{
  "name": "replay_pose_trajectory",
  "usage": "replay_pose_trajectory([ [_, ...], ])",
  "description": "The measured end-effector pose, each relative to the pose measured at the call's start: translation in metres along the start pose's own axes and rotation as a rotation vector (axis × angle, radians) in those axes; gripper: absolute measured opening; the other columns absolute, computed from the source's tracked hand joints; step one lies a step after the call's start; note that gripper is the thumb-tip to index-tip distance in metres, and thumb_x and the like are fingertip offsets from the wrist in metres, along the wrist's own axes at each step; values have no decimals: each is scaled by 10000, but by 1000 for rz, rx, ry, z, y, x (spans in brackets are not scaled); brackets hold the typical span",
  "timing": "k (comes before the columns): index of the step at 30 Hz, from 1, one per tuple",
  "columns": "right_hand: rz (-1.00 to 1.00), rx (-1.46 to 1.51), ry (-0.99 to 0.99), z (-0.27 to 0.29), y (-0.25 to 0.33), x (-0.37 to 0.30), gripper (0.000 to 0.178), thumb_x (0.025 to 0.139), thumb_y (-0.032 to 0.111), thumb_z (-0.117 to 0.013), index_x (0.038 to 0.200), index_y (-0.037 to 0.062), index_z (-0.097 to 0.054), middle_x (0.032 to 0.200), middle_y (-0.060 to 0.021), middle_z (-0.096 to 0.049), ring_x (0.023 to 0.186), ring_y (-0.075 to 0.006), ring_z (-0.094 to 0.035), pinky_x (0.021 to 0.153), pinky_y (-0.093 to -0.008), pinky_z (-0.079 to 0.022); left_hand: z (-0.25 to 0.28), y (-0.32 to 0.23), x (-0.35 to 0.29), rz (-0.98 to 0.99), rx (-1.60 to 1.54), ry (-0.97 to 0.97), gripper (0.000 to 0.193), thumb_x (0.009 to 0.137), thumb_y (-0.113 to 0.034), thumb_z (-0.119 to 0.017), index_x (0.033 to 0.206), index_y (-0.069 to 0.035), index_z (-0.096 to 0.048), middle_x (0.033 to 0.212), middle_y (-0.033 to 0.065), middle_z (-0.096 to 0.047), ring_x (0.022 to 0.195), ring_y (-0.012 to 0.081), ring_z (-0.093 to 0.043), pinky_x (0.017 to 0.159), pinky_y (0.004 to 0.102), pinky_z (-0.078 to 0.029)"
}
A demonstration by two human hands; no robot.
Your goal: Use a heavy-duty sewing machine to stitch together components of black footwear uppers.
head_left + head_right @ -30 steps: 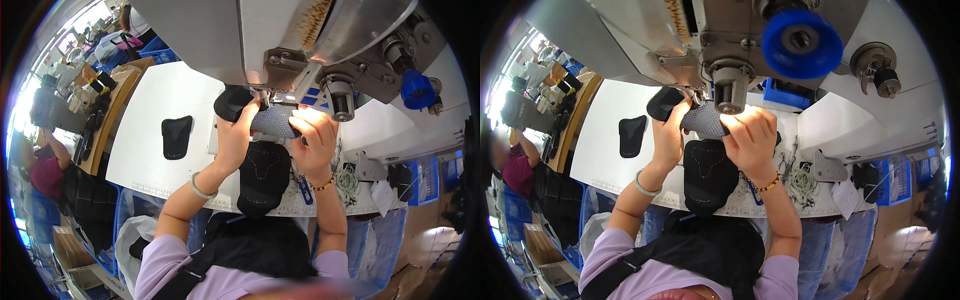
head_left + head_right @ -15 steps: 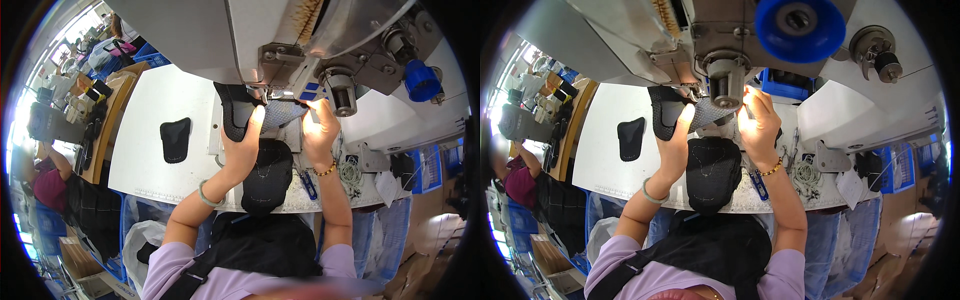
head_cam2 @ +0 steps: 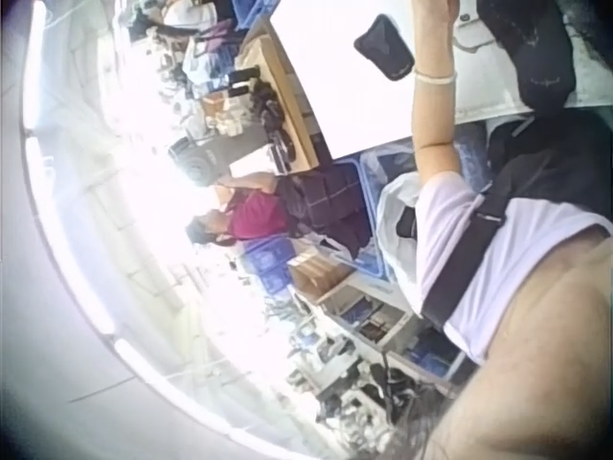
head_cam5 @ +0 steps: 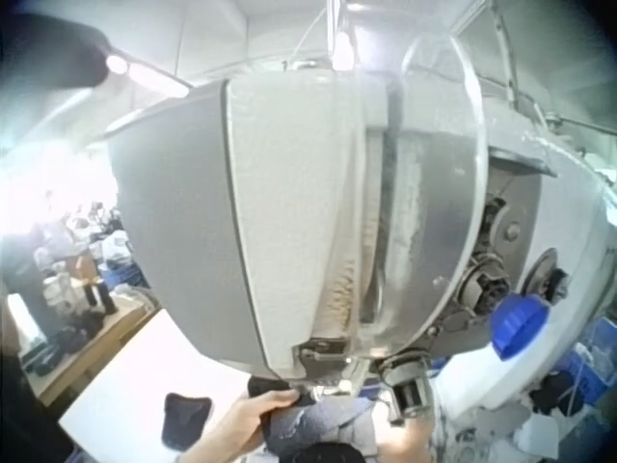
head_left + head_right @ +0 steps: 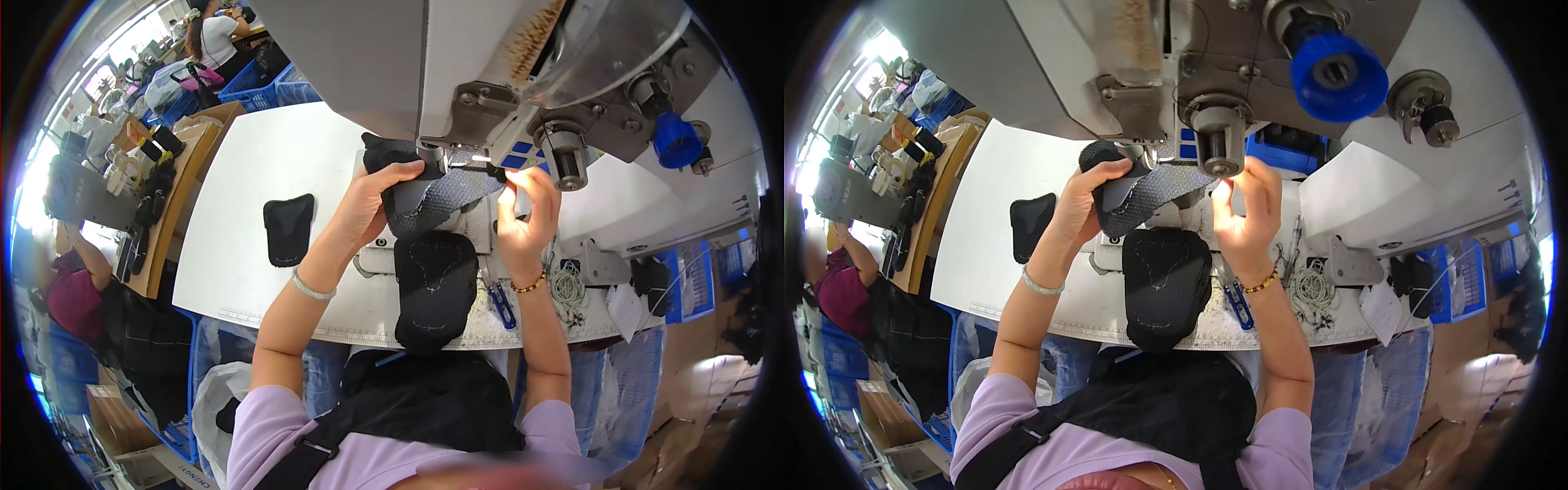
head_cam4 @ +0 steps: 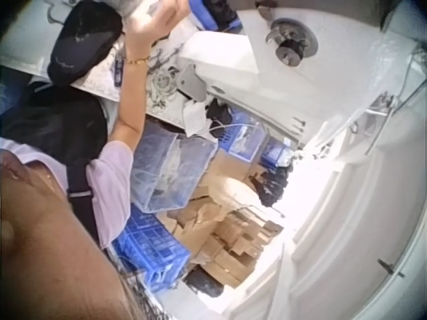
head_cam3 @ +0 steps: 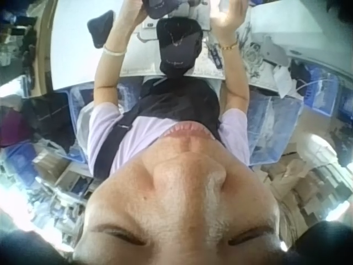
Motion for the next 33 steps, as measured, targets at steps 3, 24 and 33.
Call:
replay_pose_trajectory([
  [3,127,19,14,2,15,-3,307,688,-75,-651,959,55,-593,972,-80,-560,842,-242,-549,732,-327,-464,4,8,-3,-55,-36,-32,196,857,-75,-589,1013,40,-613,974,91,-641,874,150,-633,795,271,-514],
  [24,243,133,140,-10,35,-8,289,652,22,-718,894,119,-593,986,-21,-599,979,-243,-605,842,-361,-442,-29,4,-40,-660,353,-328,123,881,-97,-599,899,24,-601,833,26,-598,755,92,-530,687,249,-443],
  [33,299,231,230,-9,40,-6,248,655,-59,-642,871,49,-586,1073,-52,-659,1011,-253,-608,843,-347,-449,-25,-15,-81,-1465,1543,-45,455,710,6,-554,1161,-48,-555,1235,79,-581,1177,237,-517,983,376,-359],
])
Point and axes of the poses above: each hand's wrist, its own x-axis towards the middle knuckle, its own z-axis out of the back of the hand, y = z × x, the point moved 7 cm from there along x, towards the middle knuckle
